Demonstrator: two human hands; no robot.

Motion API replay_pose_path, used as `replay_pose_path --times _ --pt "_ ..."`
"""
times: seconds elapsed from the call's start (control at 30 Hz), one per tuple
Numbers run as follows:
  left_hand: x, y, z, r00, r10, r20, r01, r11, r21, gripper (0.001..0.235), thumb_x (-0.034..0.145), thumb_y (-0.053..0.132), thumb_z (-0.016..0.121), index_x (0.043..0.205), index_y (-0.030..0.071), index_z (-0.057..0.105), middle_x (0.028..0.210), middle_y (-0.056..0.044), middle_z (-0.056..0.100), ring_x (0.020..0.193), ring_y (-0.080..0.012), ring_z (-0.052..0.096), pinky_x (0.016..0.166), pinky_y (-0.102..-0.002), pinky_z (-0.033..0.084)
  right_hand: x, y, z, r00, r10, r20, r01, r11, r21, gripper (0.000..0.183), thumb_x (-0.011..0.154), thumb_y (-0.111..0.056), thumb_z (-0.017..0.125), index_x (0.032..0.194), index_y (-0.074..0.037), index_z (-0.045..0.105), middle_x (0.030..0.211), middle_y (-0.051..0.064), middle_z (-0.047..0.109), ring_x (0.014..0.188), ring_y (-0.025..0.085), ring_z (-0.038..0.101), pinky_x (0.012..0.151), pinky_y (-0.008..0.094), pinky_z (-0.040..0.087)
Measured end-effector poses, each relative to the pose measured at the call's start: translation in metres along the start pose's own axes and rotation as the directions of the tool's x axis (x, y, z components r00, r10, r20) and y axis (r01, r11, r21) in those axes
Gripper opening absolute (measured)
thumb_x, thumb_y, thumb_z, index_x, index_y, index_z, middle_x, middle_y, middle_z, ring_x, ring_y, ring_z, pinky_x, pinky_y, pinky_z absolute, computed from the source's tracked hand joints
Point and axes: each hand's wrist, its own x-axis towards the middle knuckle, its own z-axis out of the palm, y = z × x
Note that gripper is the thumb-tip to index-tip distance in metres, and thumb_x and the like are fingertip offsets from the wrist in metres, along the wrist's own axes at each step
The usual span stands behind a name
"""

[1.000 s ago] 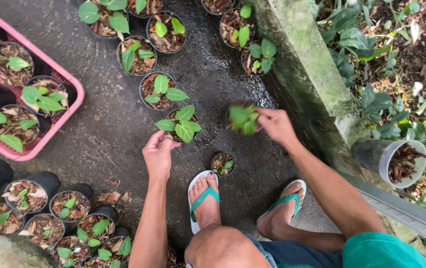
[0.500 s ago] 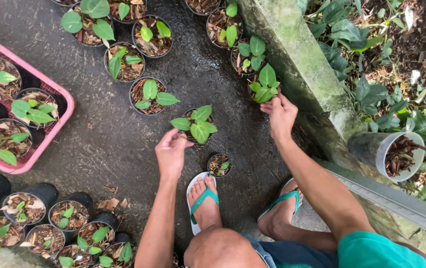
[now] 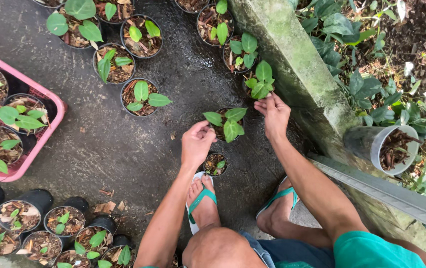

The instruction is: The person moves small potted plants from the ground into a pink plastic basket and then places them back down in a different arrangement. The person handles the pots one at a time, picking them up and setting them down repeatedly.

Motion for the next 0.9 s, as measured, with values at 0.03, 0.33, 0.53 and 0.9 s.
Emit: replay_pose_path --times 0.03,0.33,0.53,0.9 --pt "0.001 0.000 0.003 1.000 -0.009 0.018 0.009 1.000 0.009 0.032 0.092 0.004 0.069 0.122 -0.007 0.067 0.091 -0.007 0.071 0.074 -0.0116 0.070 0.066 -0.026 0.059 -0.001 0.001 -0.002 1.000 -0.001 0.014 0.001 1.000 0.018 0.033 0.105 -0.018 0.055 0.126 0.005 0.066 0.096 0.012 0.072 0.081 0.019 0.072 0.075 0.032 0.063" --pt "0.029 -0.005 0.070 0.974 0.019 0.227 -0.100 0.932 0.348 0.034 0.086 0.014 0.074 0.117 0.001 0.074 0.084 -0.004 0.074 0.071 -0.0084 0.068 0.066 -0.025 0.057 -0.010 0.008 -0.056 0.949 -0.038 -0.312 0.049 0.999 0.025 0.043 0.104 -0.034 0.052 0.123 0.002 0.066 0.092 0.014 0.073 0.076 0.020 0.070 0.068 0.030 0.056" --pt "0.049 -0.016 0.126 0.972 -0.048 0.231 -0.039 0.932 0.361 0.037 0.084 0.021 0.075 0.116 0.003 0.075 0.080 -0.005 0.076 0.067 -0.0094 0.066 0.062 -0.028 0.055 -0.037 0.018 -0.065 0.832 -0.086 -0.548 0.085 0.996 -0.027 0.053 0.105 -0.044 0.044 0.120 0.000 0.068 0.100 0.010 0.072 0.086 0.013 0.064 0.077 0.029 0.051" --pt "0.060 -0.037 0.164 0.994 0.092 0.061 -0.106 0.948 0.301 0.042 0.084 0.023 0.075 0.118 0.000 0.073 0.089 -0.013 0.078 0.078 -0.0163 0.075 0.073 -0.032 0.059 -0.053 0.029 -0.054 0.857 0.050 -0.512 0.087 0.967 0.240 0.050 0.103 -0.043 0.044 0.121 0.001 0.058 0.097 0.011 0.068 0.080 0.021 0.066 0.073 0.034 0.059"
